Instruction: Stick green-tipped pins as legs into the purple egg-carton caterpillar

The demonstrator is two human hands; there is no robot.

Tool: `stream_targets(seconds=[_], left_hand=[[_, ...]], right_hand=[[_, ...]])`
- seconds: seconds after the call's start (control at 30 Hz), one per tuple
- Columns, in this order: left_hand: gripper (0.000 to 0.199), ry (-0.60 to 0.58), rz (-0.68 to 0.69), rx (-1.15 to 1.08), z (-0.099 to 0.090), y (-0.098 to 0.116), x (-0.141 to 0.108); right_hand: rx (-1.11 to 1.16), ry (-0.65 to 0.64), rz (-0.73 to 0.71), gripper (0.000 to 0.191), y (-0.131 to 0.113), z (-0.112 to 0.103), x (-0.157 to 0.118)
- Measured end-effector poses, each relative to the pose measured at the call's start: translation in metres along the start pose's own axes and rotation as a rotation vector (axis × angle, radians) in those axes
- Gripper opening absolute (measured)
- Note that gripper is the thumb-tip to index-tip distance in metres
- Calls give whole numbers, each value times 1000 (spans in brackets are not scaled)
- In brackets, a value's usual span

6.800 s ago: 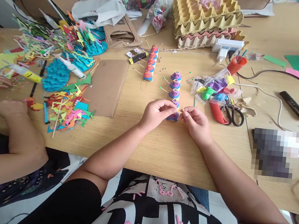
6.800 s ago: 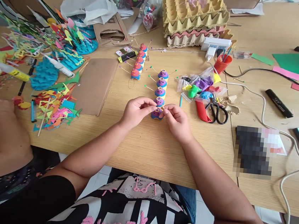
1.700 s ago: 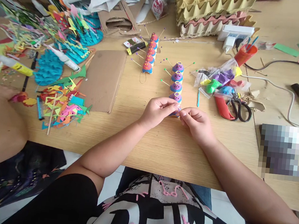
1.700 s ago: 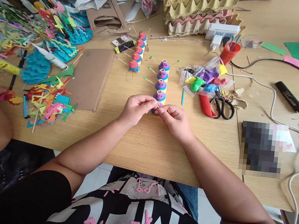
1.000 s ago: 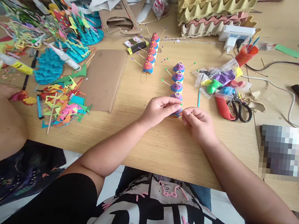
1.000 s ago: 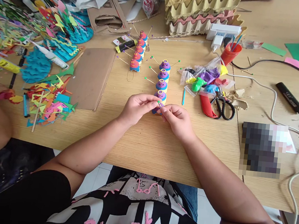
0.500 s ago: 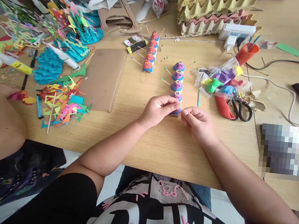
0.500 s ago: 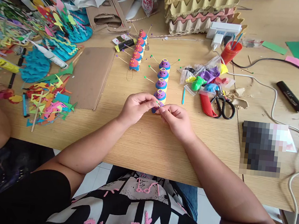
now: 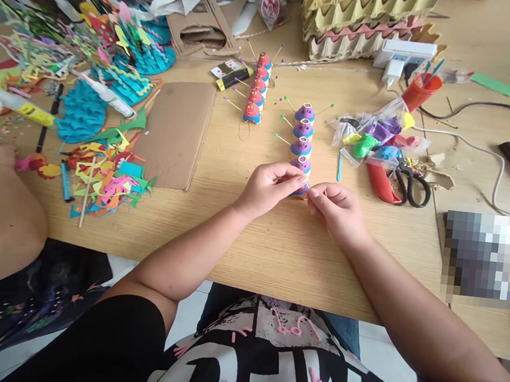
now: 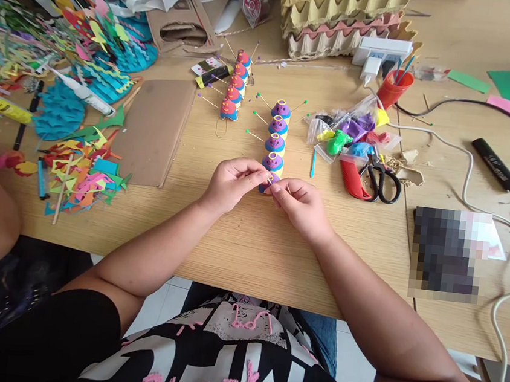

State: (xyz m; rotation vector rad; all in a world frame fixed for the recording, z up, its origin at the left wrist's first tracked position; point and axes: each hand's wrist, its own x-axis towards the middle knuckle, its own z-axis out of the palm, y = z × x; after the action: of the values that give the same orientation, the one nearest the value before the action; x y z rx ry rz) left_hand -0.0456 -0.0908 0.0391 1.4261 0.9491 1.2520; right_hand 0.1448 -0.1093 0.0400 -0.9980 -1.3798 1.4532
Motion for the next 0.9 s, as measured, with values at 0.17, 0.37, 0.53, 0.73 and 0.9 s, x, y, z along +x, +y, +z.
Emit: stream_targets(seconds=[0.17, 0.37, 0.53, 0.73, 0.9], left_hand=[[22, -19, 37, 33, -2, -4, 0], [31, -15, 23, 54, 1, 1, -2], [42, 217, 56, 45, -4, -5, 6], [22, 493, 166, 345, -24, -18, 20], [37, 347, 202, 844, -35, 6, 18]], right_hand=[[-98, 2, -100, 40, -6, -4, 3], [-112, -37, -99, 40, -5, -8, 4], [-8, 167, -79, 41, 1, -11, 10], [226, 405, 25, 39, -5, -19, 26], [369, 463, 189, 34, -19, -25, 36]])
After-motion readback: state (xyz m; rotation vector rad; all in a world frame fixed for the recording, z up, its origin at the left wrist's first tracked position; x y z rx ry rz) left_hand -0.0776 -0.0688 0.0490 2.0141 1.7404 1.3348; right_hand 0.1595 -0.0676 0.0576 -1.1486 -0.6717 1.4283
